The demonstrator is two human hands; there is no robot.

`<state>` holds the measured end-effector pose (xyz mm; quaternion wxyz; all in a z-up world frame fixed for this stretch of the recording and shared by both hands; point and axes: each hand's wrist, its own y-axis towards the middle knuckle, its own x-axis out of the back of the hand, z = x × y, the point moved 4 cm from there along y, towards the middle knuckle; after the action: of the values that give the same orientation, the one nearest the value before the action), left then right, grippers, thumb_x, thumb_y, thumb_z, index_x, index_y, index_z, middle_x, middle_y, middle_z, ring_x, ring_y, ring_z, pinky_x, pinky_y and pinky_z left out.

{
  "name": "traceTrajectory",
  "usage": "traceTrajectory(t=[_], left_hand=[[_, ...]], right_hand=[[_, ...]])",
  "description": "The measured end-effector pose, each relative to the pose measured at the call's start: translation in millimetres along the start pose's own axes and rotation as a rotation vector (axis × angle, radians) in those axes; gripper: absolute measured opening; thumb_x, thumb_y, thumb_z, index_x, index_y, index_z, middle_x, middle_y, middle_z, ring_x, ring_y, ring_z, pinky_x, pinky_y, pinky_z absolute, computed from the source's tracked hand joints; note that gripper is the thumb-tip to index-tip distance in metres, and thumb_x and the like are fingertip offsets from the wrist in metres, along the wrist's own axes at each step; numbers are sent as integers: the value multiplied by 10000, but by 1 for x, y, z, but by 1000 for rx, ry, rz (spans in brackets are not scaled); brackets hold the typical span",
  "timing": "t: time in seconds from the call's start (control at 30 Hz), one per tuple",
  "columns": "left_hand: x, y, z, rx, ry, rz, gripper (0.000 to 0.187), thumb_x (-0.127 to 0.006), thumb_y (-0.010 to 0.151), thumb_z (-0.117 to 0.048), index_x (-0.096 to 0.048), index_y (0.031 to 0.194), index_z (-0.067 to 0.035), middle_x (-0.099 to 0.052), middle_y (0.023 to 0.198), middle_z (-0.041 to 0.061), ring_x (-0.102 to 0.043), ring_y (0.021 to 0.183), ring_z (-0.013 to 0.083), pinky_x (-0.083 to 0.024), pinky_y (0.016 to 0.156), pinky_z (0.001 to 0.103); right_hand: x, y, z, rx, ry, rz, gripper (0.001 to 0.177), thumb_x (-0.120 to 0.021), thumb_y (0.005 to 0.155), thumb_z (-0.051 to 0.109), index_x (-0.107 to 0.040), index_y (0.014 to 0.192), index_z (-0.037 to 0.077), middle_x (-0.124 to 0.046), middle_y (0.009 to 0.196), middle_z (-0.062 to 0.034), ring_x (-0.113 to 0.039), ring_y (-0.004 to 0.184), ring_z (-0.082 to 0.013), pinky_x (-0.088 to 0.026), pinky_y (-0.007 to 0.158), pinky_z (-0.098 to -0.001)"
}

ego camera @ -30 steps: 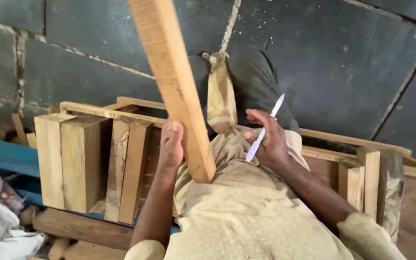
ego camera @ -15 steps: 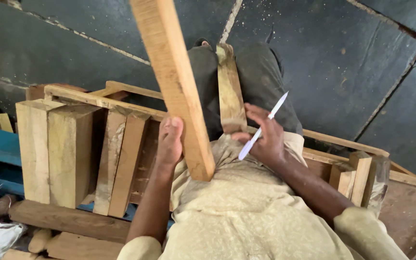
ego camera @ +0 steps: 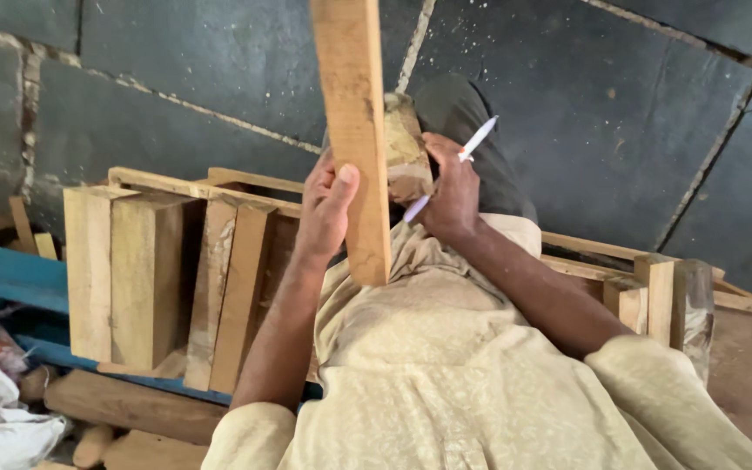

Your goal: The person holds a rectangular wooden plank between their legs and uses a white marker to draw lines along its length. They repeatedly pick up planks from a nearby stack, mark them, and place them back down.

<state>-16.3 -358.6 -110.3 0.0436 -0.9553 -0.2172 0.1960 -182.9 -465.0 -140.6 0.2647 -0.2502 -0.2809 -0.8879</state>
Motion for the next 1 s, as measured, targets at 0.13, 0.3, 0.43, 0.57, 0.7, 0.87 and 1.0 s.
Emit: traceTrajectory(t=[0.13,0.3,0.43,0.57,0.7,0.87,1.0], left_hand=[[-8,8,-13,-16,0,-36,466,-592,1082,-342,-567,1415,-17,-638,1290,31,-586,1147,106,-484,994,288],[-22,6,-32,-62,-14,-5,495,-593,1058,-344,-519,1443,-42,-647,1298,15,-591,1169,69,-482,1014,252],[-18,6,-23,-10,78,-40,434,-590,1082,-327,-583,1369,-2,-680,1148,27,-626,991,79,-525,868,258],[-25,5,-15,39,100,-70,426,-596,1065,-308,-596,1356,2,-679,1115,19,-615,960,62,-518,841,237],[-26,-3,3,98,91,-107,427,-616,1055,-285,-598,1357,17,-671,1134,16,-594,978,50,-503,848,227],[-21,-9,13,150,94,-151,447,-610,1040,-281,-587,1372,18,-680,1152,22,-610,996,52,-514,865,227],[-23,-10,10,162,120,-127,463,-611,1047,-294,-582,1386,19,-671,1139,19,-591,980,56,-505,851,232]], right_hand=[[-1,17,7,103,30,-82,790,-933,805,302,-478,1361,-29,-631,1295,-267,-659,1144,-444,-554,985,-481],[8,32,9,-48,60,32,752,-898,822,291,-531,1402,-16,-688,1246,-230,-718,1098,-393,-590,947,-444],[18,35,11,8,67,142,776,-903,828,289,-514,1424,-21,-684,1260,-235,-708,1108,-399,-578,950,-444],[21,29,14,114,64,126,789,-877,848,252,-459,1450,-40,-649,1335,-259,-681,1169,-432,-559,998,-451],[4,13,0,119,31,149,764,-857,865,238,-448,1450,-36,-644,1354,-250,-691,1151,-428,-569,984,-457],[-6,5,-9,117,13,187,729,-843,876,203,-449,1432,-56,-622,1394,-271,-690,1135,-433,-579,959,-471],[-3,5,-7,95,16,202,706,-851,856,176,-474,1402,-64,-630,1379,-265,-702,1134,-421,-588,947,-460]])
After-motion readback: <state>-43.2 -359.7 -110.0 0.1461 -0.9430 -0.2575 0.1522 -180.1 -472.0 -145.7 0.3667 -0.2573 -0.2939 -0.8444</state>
